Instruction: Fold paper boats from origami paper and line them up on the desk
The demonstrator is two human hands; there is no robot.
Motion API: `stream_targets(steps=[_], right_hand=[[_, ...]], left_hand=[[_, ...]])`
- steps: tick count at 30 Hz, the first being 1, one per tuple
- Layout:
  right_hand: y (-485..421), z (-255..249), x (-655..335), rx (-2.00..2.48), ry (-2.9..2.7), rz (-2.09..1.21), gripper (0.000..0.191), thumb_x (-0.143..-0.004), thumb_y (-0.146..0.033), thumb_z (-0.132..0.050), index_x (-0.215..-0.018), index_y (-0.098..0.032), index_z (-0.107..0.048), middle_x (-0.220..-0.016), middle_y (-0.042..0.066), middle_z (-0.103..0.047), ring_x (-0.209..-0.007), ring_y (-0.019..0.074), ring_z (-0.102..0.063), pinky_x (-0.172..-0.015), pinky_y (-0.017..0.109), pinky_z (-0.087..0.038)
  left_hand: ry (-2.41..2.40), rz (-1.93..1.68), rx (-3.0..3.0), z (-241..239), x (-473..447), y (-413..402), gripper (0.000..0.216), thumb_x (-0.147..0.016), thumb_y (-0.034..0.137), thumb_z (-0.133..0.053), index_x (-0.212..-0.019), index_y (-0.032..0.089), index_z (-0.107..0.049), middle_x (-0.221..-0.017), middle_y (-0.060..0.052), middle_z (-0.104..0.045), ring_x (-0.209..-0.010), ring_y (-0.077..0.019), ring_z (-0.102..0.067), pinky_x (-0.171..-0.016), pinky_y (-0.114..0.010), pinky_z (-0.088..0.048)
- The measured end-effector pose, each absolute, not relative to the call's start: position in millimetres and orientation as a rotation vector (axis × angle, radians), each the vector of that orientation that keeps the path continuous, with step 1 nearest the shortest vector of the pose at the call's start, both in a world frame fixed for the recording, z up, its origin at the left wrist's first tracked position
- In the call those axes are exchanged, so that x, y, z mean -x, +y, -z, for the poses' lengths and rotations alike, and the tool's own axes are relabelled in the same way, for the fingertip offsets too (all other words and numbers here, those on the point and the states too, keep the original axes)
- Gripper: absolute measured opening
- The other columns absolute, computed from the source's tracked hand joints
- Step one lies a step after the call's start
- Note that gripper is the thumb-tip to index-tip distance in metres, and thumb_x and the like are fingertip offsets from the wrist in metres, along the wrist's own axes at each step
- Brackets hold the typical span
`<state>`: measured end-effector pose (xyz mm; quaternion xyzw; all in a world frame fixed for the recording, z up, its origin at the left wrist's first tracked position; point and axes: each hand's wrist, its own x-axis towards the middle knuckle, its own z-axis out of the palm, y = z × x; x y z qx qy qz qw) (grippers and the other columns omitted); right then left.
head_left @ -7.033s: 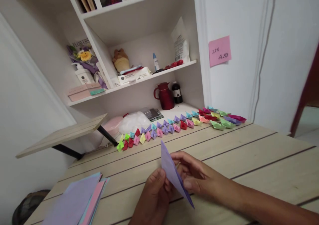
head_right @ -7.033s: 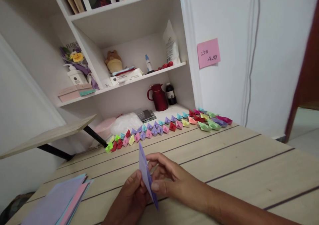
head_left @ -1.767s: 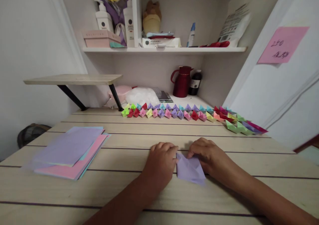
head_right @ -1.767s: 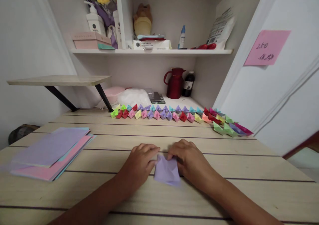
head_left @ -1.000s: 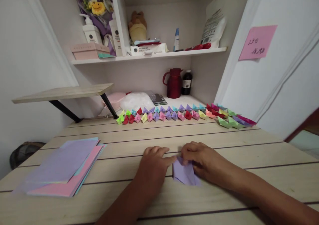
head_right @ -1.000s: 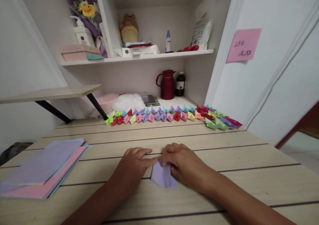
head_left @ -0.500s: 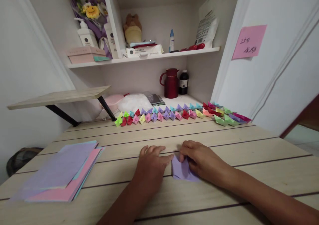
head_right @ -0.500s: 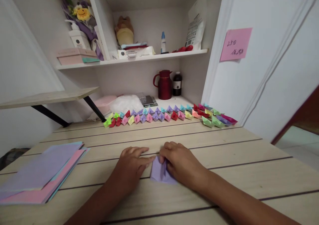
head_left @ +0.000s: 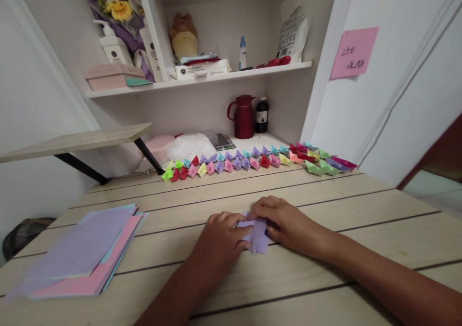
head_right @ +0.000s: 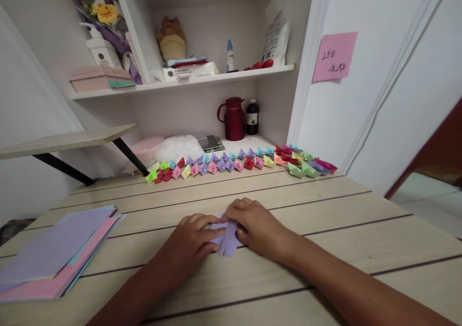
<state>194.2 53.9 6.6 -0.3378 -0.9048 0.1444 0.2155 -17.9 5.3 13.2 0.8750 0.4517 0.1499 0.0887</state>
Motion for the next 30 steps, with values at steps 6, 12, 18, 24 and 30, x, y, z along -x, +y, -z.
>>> stream_targets(steps=[6, 12, 18, 24, 30], right_hand=[[60.9, -16.2, -209.8, 0.859, -2.555, -0.550, 0.035, -0.073, -0.003, -0.056, -0.100, -0.025, -0.064, -0.105, 0.003, -0.063, -0.099, 0.0186, -0.057, -0.089, 0.031, -0.042], [61.6, -15.2, -210.1, 0.867, -2.619, -0.484, 0.033, -0.078, -0.009, -0.059, -0.106, -0.026, -0.062, -0.109, 0.003, -0.062, -0.101, 0.0204, -0.056, -0.091, 0.035, -0.041], [58.3, -16.6, -205.4, 0.894, -2.603, -0.423, 0.021, -0.085, -0.017, -0.057, -0.104, -0.025, -0.063, -0.106, 0.004, -0.063, -0.098, 0.0215, -0.056, -0.089, 0.036, -0.041], [60.7, -16.1, -204.6, 0.867, -2.585, -0.398, 0.011, -0.086, -0.016, -0.054, -0.092, -0.021, -0.063, -0.103, 0.006, -0.065, -0.096, 0.0215, -0.057, -0.088, 0.036, -0.042], [60.6, -12.1, -204.9, 0.857, -2.589, -0.437, 0.030, -0.073, -0.004, -0.056, -0.096, -0.023, -0.061, -0.108, 0.005, -0.063, -0.101, 0.0211, -0.056, -0.091, 0.035, -0.042]], left_hand=[[1.342, -0.440, -2.557, -10.1, 21.0, 8.5, 0.049, -0.079, 0.043, -0.066, -0.125, 0.027, -0.056, -0.130, -0.004, -0.058, -0.119, -0.0250, -0.048, -0.101, -0.044, -0.035], [1.314, -0.535, -2.514, -6.5, 22.2, 10.0, 0.055, -0.078, 0.051, -0.064, -0.126, 0.026, -0.053, -0.129, -0.005, -0.058, -0.118, -0.0245, -0.049, -0.101, -0.042, -0.034], [1.350, -0.617, -2.419, -7.0, 20.2, 7.8, 0.052, -0.086, 0.053, -0.051, -0.131, 0.026, -0.049, -0.129, -0.006, -0.058, -0.117, -0.0242, -0.049, -0.101, -0.044, -0.034], [1.397, -0.655, -2.368, -2.4, 16.3, 8.0, 0.051, -0.085, 0.050, -0.056, -0.129, 0.027, -0.050, -0.128, -0.005, -0.058, -0.117, -0.0246, -0.049, -0.102, -0.045, -0.032], [1.385, -0.647, -2.437, -0.1, 10.7, 7.7, 0.050, -0.073, 0.039, -0.074, -0.118, 0.026, -0.056, -0.123, -0.004, -0.060, -0.115, -0.0245, -0.050, -0.100, -0.043, -0.033]])
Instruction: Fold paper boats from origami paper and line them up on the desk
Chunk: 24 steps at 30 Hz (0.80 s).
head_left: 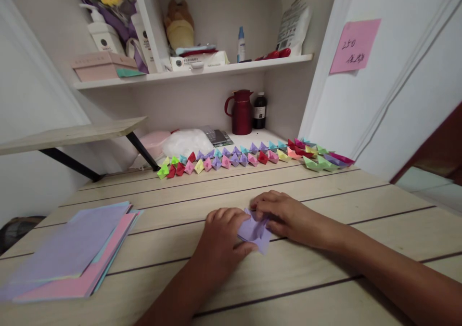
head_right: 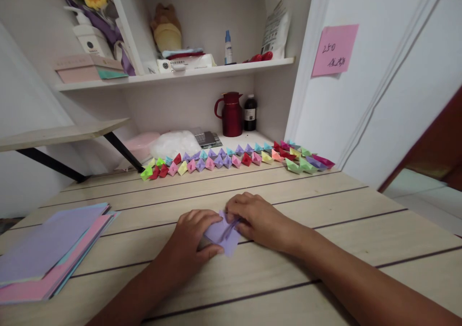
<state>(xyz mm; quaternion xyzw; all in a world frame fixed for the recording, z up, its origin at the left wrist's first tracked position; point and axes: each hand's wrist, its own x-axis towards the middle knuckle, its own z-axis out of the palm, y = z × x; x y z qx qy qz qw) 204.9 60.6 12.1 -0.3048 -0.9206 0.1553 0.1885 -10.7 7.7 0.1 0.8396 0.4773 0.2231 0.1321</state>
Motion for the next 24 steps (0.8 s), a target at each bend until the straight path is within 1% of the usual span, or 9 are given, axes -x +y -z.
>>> stream_targets(steps=[2, 3, 6, 8, 11, 14, 16, 19, 24], right_hand=[[58.1, -12.9, -203.6, 0.842, -2.592, -0.454, 0.043, -0.068, 0.001, -0.054, -0.103, -0.025, -0.060, -0.113, 0.004, -0.062, -0.105, 0.0206, -0.055, -0.093, 0.035, -0.041], [56.8, -13.6, -203.2, 0.829, -2.597, -0.458, 0.046, -0.067, 0.002, -0.053, -0.103, -0.025, -0.060, -0.115, 0.003, -0.061, -0.107, 0.0203, -0.055, -0.094, 0.035, -0.040], [54.3, -15.5, -204.1, 0.794, -2.620, -0.467, 0.039, -0.068, 0.003, -0.052, -0.094, -0.025, -0.062, -0.117, 0.002, -0.061, -0.108, 0.0194, -0.055, -0.094, 0.034, -0.039], [54.7, -16.2, -206.5, 0.804, -2.632, -0.467, 0.035, -0.069, 0.002, -0.053, -0.089, -0.024, -0.063, -0.117, 0.002, -0.061, -0.108, 0.0197, -0.056, -0.094, 0.034, -0.040], [57.3, -17.0, -210.6, 0.865, -2.639, -0.463, 0.030, -0.068, 0.000, -0.055, -0.088, -0.023, -0.062, -0.120, 0.005, -0.059, -0.110, 0.0216, -0.055, -0.093, 0.034, -0.042], [59.3, -18.2, -212.8, 0.920, -2.627, -0.480, 0.025, -0.072, -0.004, -0.056, -0.088, -0.022, -0.064, -0.120, 0.006, -0.059, -0.110, 0.0226, -0.056, -0.092, 0.035, -0.043], [59.8, -19.4, -212.9, 0.933, -2.617, -0.491, 0.025, -0.073, -0.005, -0.056, -0.089, -0.023, -0.065, -0.117, 0.006, -0.060, -0.109, 0.0231, -0.056, -0.090, 0.035, -0.044], [59.6, -20.8, -212.6, 0.947, -2.612, -0.503, 0.027, -0.071, -0.003, -0.058, -0.088, -0.023, -0.065, -0.114, 0.006, -0.062, -0.108, 0.0239, -0.056, -0.089, 0.034, -0.044], [60.0, -21.0, -215.2, 0.945, -2.618, -0.557, 0.022, -0.071, -0.008, -0.063, -0.087, -0.023, -0.065, -0.115, 0.005, -0.061, -0.110, 0.0239, -0.055, -0.090, 0.035, -0.043]], left_hand=[[1.371, -0.641, -2.456, -0.5, 10.3, 7.0, 0.049, -0.072, 0.037, -0.075, -0.117, 0.028, -0.057, -0.122, -0.002, -0.061, -0.115, -0.0238, -0.050, -0.101, -0.043, -0.033], [1.367, -0.636, -2.464, -0.9, 10.1, 6.6, 0.047, -0.073, 0.036, -0.074, -0.116, 0.028, -0.057, -0.122, -0.002, -0.060, -0.115, -0.0235, -0.050, -0.101, -0.042, -0.033], [1.373, -0.611, -2.484, -2.6, 9.3, 5.8, 0.042, -0.074, 0.035, -0.074, -0.113, 0.029, -0.060, -0.124, -0.001, -0.060, -0.115, -0.0230, -0.050, -0.102, -0.043, -0.032], [1.393, -0.591, -2.485, -3.7, 8.4, 5.8, 0.040, -0.074, 0.034, -0.074, -0.111, 0.027, -0.061, -0.124, -0.003, -0.060, -0.115, -0.0235, -0.050, -0.102, -0.044, -0.032], [1.412, -0.581, -2.472, -4.3, 7.5, 6.4, 0.038, -0.072, 0.033, -0.076, -0.107, 0.024, -0.063, -0.123, -0.005, -0.061, -0.114, -0.0242, -0.051, -0.102, -0.044, -0.033], [1.405, -0.600, -2.468, -3.5, 7.6, 7.1, 0.038, -0.071, 0.033, -0.077, -0.105, 0.024, -0.064, -0.122, -0.004, -0.062, -0.113, -0.0239, -0.051, -0.101, -0.044, -0.034], [1.401, -0.616, -2.466, -3.1, 8.3, 7.0, 0.037, -0.071, 0.034, -0.077, -0.105, 0.024, -0.064, -0.122, -0.004, -0.062, -0.113, -0.0238, -0.052, -0.101, -0.044, -0.034], [1.398, -0.624, -2.455, -3.6, 10.0, 6.3, 0.035, -0.073, 0.033, -0.075, -0.105, 0.025, -0.064, -0.122, -0.004, -0.062, -0.114, -0.0232, -0.052, -0.101, -0.043, -0.034], [1.398, -0.621, -2.451, -6.6, 11.8, 4.6, 0.030, -0.076, 0.032, -0.072, -0.104, 0.025, -0.064, -0.123, -0.004, -0.061, -0.114, -0.0228, -0.052, -0.101, -0.043, -0.034]])
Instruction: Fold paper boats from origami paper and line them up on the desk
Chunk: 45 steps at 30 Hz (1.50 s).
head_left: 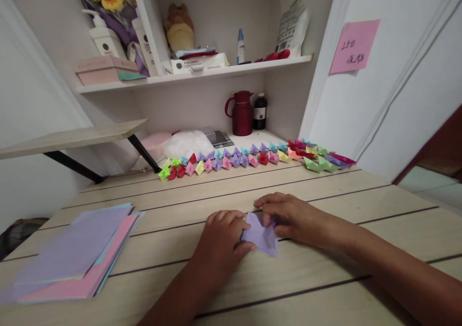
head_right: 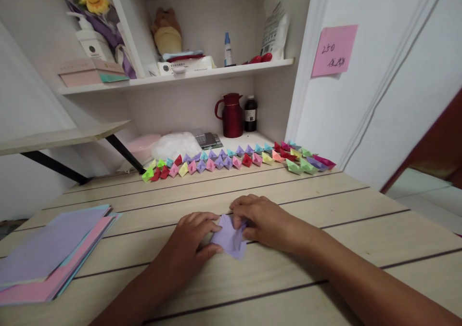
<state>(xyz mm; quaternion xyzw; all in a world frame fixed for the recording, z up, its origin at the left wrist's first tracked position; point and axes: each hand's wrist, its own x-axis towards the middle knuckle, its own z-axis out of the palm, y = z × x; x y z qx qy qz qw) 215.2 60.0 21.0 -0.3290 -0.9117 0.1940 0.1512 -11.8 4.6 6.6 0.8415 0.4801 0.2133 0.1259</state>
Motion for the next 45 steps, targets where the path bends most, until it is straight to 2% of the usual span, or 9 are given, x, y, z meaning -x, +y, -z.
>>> stream_targets(steps=[7, 18, 24, 29, 32, 34, 36, 38, 45], right_hand=[[64.5, -15.2, -216.3, 0.967, -2.581, -0.554, 0.004, -0.080, -0.022, -0.064, -0.084, -0.021, -0.064, -0.118, 0.007, -0.062, -0.111, 0.0239, -0.056, -0.092, 0.037, -0.042], [65.2, -11.3, -209.3, 1.097, -2.507, -0.414, 0.014, -0.085, -0.029, -0.059, -0.077, -0.020, -0.065, -0.110, 0.006, -0.064, -0.098, 0.0225, -0.058, -0.088, 0.038, -0.044], [64.3, -8.9, -206.2, 1.150, -2.501, -0.349, 0.012, -0.083, -0.030, -0.061, -0.077, -0.021, -0.064, -0.107, 0.006, -0.064, -0.097, 0.0228, -0.058, -0.086, 0.037, -0.044], [64.8, -7.7, -205.4, 1.155, -2.495, -0.334, 0.012, -0.083, -0.031, -0.061, -0.076, -0.021, -0.063, -0.105, 0.006, -0.063, -0.096, 0.0229, -0.057, -0.085, 0.036, -0.044], [65.0, -7.3, -205.3, 1.145, -2.496, -0.316, 0.012, -0.082, -0.031, -0.062, -0.077, -0.021, -0.063, -0.105, 0.007, -0.063, -0.095, 0.0228, -0.057, -0.085, 0.036, -0.044], [64.9, -7.4, -204.9, 1.146, -2.497, -0.311, 0.011, -0.082, -0.031, -0.062, -0.078, -0.021, -0.063, -0.104, 0.007, -0.063, -0.095, 0.0227, -0.057, -0.084, 0.036, -0.044], [64.8, -7.9, -204.4, 1.150, -2.498, -0.315, 0.010, -0.082, -0.030, -0.062, -0.078, -0.021, -0.063, -0.104, 0.007, -0.062, -0.094, 0.0224, -0.057, -0.084, 0.035, -0.044], [64.6, -8.4, -204.0, 1.156, -2.496, -0.323, 0.010, -0.082, -0.030, -0.062, -0.077, -0.021, -0.062, -0.104, 0.006, -0.062, -0.095, 0.0223, -0.057, -0.084, 0.035, -0.044], [66.7, -5.8, -203.6, 1.176, -2.508, -0.342, 0.012, -0.080, -0.033, -0.063, -0.077, -0.022, -0.061, -0.107, 0.006, -0.061, -0.098, 0.0240, -0.056, -0.086, 0.037, -0.043]], left_hand=[[1.405, -0.589, -2.434, -11.6, 9.9, 3.3, 0.024, -0.080, 0.038, -0.067, -0.101, 0.025, -0.065, -0.122, -0.005, -0.062, -0.114, -0.0232, -0.053, -0.100, -0.045, -0.035], [1.492, -0.588, -2.391, -10.9, 3.1, 4.0, 0.010, -0.085, 0.020, -0.056, -0.091, 0.024, -0.062, -0.121, -0.002, -0.063, -0.113, -0.0221, -0.052, -0.100, -0.045, -0.033], [1.457, -0.636, -2.415, -5.4, 7.4, 4.2, 0.023, -0.093, 0.016, -0.037, -0.087, 0.024, -0.059, -0.120, 0.000, -0.062, -0.112, -0.0177, -0.052, -0.098, -0.042, -0.034], [1.526, -0.566, -2.449, -0.4, 7.0, 5.5, 0.026, -0.084, 0.008, -0.045, -0.103, 0.021, -0.057, -0.121, -0.004, -0.061, -0.114, -0.0202, -0.051, -0.101, -0.042, -0.035], [1.543, -0.576, -2.519, 1.9, 8.7, 4.4, 0.050, -0.082, 0.005, -0.044, -0.129, 0.022, -0.045, -0.136, -0.008, -0.050, -0.125, -0.0217, -0.044, -0.104, -0.043, -0.034], [1.525, -0.554, -2.598, 0.9, 11.8, 2.8, 0.063, -0.082, 0.002, -0.041, -0.138, 0.031, -0.036, -0.146, -0.007, -0.038, -0.128, -0.0231, -0.041, -0.102, -0.044, -0.036], [1.506, -0.450, -2.674, -2.7, 15.0, 0.8, 0.068, -0.082, 0.000, -0.041, -0.138, 0.039, -0.036, -0.150, -0.006, -0.031, -0.126, -0.0259, -0.044, -0.099, -0.045, -0.038], [1.496, -0.313, -2.718, -8.2, 17.0, -1.1, 0.065, -0.083, 0.001, -0.044, -0.135, 0.040, -0.043, -0.151, -0.007, -0.031, -0.125, -0.0287, -0.046, -0.098, -0.047, -0.039], [1.476, -0.055, -2.774, -23.4, 14.3, -6.2, 0.043, -0.092, 0.018, -0.046, -0.130, 0.035, -0.051, -0.141, -0.008, -0.048, -0.122, -0.0277, -0.049, -0.095, -0.047, -0.042]])
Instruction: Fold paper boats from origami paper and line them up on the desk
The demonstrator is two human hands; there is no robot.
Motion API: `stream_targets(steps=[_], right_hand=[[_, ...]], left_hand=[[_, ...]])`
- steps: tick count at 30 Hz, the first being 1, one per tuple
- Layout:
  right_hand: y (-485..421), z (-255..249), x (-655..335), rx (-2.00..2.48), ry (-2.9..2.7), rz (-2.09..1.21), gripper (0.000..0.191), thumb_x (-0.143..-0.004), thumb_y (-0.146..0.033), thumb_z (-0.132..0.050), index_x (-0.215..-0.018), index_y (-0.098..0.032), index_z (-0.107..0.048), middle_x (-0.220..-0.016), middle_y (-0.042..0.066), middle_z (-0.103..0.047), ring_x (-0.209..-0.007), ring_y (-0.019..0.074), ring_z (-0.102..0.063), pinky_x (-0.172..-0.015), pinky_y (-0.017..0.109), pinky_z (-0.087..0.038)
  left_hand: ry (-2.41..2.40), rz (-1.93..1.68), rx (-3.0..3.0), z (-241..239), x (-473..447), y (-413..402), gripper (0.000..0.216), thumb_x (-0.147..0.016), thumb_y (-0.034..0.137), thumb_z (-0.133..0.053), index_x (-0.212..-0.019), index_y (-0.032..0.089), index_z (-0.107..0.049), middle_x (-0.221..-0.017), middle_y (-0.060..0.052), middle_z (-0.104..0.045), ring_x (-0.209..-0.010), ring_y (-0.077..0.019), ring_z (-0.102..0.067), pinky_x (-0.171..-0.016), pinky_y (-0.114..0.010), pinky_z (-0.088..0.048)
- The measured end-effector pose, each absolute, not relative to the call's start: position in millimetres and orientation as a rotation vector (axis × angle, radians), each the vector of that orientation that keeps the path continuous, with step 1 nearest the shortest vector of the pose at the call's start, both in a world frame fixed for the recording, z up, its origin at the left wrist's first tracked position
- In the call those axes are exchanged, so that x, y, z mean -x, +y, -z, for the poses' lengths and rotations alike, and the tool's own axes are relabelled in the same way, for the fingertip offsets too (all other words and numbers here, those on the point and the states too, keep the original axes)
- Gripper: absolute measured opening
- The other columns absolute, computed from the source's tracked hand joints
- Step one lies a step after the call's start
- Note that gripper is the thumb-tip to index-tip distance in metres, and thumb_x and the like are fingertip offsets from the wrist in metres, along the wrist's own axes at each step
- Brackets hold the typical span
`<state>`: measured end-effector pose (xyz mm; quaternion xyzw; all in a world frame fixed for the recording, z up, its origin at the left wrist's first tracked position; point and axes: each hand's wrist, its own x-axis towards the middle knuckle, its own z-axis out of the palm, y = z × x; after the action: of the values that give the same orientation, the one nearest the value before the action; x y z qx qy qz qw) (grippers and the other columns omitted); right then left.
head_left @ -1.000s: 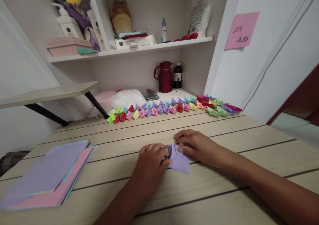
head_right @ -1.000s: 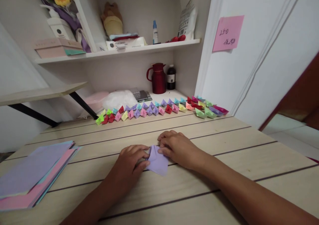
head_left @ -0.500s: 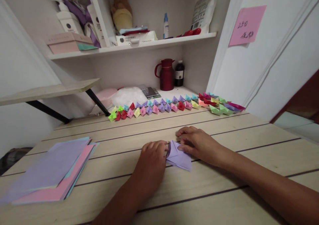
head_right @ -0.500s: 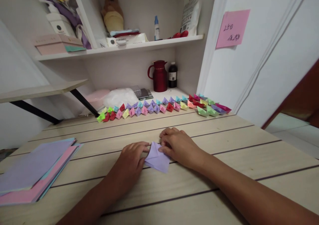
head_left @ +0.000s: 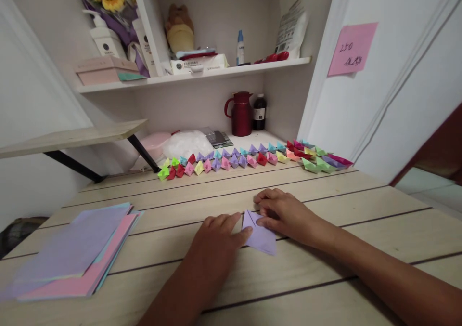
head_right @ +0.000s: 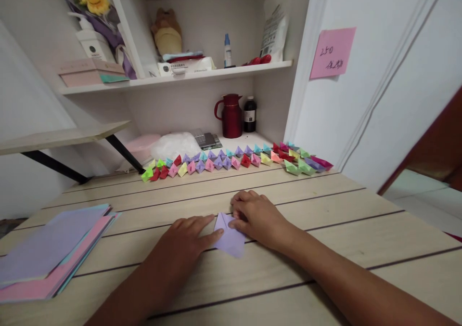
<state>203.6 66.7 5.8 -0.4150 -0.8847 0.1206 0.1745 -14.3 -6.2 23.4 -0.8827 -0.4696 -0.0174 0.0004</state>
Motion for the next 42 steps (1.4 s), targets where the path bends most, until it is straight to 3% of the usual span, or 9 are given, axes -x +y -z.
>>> stream_targets(steps=[5, 10, 13, 16, 26, 32, 34, 38, 42], right_hand=[[67.9, -3.8, -206.4, 1.169, -2.486, -0.404, 0.011, -0.078, -0.028, -0.064, -0.087, -0.024, -0.059, -0.109, 0.005, -0.061, -0.102, 0.0242, -0.054, -0.090, 0.039, -0.041], [69.0, -1.6, -209.8, 1.146, -2.408, -0.492, 0.037, -0.074, -0.021, -0.067, -0.109, -0.025, -0.054, -0.114, 0.005, -0.060, -0.107, 0.0237, -0.052, -0.089, 0.037, -0.041], [71.3, 0.4, -209.8, 1.134, -2.415, -0.493, 0.026, -0.075, -0.020, -0.067, -0.099, -0.025, -0.059, -0.109, 0.004, -0.061, -0.103, 0.0235, -0.053, -0.088, 0.037, -0.041], [75.4, 1.7, -211.3, 1.118, -2.406, -0.526, 0.013, -0.075, -0.020, -0.067, -0.087, -0.024, -0.063, -0.104, 0.004, -0.062, -0.099, 0.0226, -0.055, -0.087, 0.036, -0.042], [73.1, -19.3, -216.7, 1.165, -2.043, -0.499, 0.007, -0.079, -0.022, -0.060, -0.075, -0.020, -0.065, -0.077, 0.001, -0.062, -0.070, 0.0154, -0.054, -0.065, 0.026, -0.042], [44.2, -50.3, -220.7, 1.089, -2.147, -0.880, 0.042, -0.089, -0.044, -0.051, -0.056, -0.018, -0.053, -0.049, -0.005, -0.043, -0.048, 0.0091, -0.037, -0.048, 0.023, -0.028], [42.2, -53.4, -223.0, 1.055, -2.338, -1.021, 0.038, -0.088, -0.045, -0.054, -0.063, -0.017, -0.060, -0.052, -0.004, -0.048, -0.049, 0.0096, -0.040, -0.048, 0.022, -0.030], [45.7, -47.7, -217.1, 1.000, -2.493, -0.826, 0.015, -0.087, -0.030, -0.058, -0.090, -0.021, -0.069, -0.083, 0.002, -0.067, -0.073, 0.0146, -0.058, -0.064, 0.024, -0.042], [48.1, -36.5, -206.4, 0.978, -2.546, -0.650, 0.017, -0.087, -0.022, -0.055, -0.097, -0.023, -0.070, -0.089, 0.003, -0.069, -0.083, 0.0169, -0.061, -0.075, 0.026, -0.044]], left_hand=[[-1.415, -0.059, 2.744, -21.7, 14.7, -6.6, 0.038, -0.094, 0.022, -0.042, -0.129, 0.033, -0.052, -0.141, -0.008, -0.049, -0.118, -0.0296, -0.052, -0.092, -0.049, -0.043], [-1.296, 0.009, 2.736, -14.0, 15.6, -5.3, 0.037, -0.094, 0.020, -0.038, -0.127, 0.029, -0.053, -0.154, -0.002, -0.027, -0.134, -0.0334, -0.035, -0.099, -0.056, -0.036], [-1.161, 0.035, 2.784, -9.3, 14.7, -4.4, 0.043, -0.093, 0.015, -0.032, -0.130, 0.027, -0.049, -0.153, 0.003, -0.029, -0.142, -0.0275, -0.018, -0.109, -0.057, -0.022], [-1.172, 0.009, 2.867, -9.0, 14.6, -4.7, 0.049, -0.089, 0.011, -0.033, -0.134, 0.025, -0.045, -0.151, 0.002, -0.034, -0.142, -0.0240, -0.019, -0.113, -0.054, -0.015], [-1.399, -0.092, 2.932, -12.7, 13.5, -8.8, 0.066, -0.078, 0.019, -0.046, -0.143, 0.022, -0.032, -0.153, -0.003, -0.028, -0.138, -0.0300, -0.029, -0.106, -0.056, -0.028], [-1.468, -0.107, 2.928, -18.7, 8.2, -14.2, 0.062, -0.081, 0.019, -0.043, -0.142, 0.020, -0.035, -0.154, -0.002, -0.027, -0.138, -0.0301, -0.029, -0.104, -0.054, -0.034], [-1.486, -0.127, 2.929, -21.4, 7.1, -15.2, 0.061, -0.082, 0.017, -0.042, -0.142, 0.020, -0.036, -0.154, -0.002, -0.027, -0.138, -0.0303, -0.028, -0.104, -0.053, -0.034], [-1.476, -0.152, 2.927, -22.2, 7.0, -14.5, 0.060, -0.083, 0.017, -0.041, -0.143, 0.019, -0.033, -0.154, -0.003, -0.026, -0.138, -0.0302, -0.027, -0.105, -0.052, -0.034], [-1.409, -0.121, 2.922, -18.2, 8.4, -12.3, 0.058, -0.085, 0.019, -0.039, -0.143, 0.018, -0.033, -0.153, -0.004, -0.028, -0.137, -0.0300, -0.029, -0.105, -0.051, -0.032]])
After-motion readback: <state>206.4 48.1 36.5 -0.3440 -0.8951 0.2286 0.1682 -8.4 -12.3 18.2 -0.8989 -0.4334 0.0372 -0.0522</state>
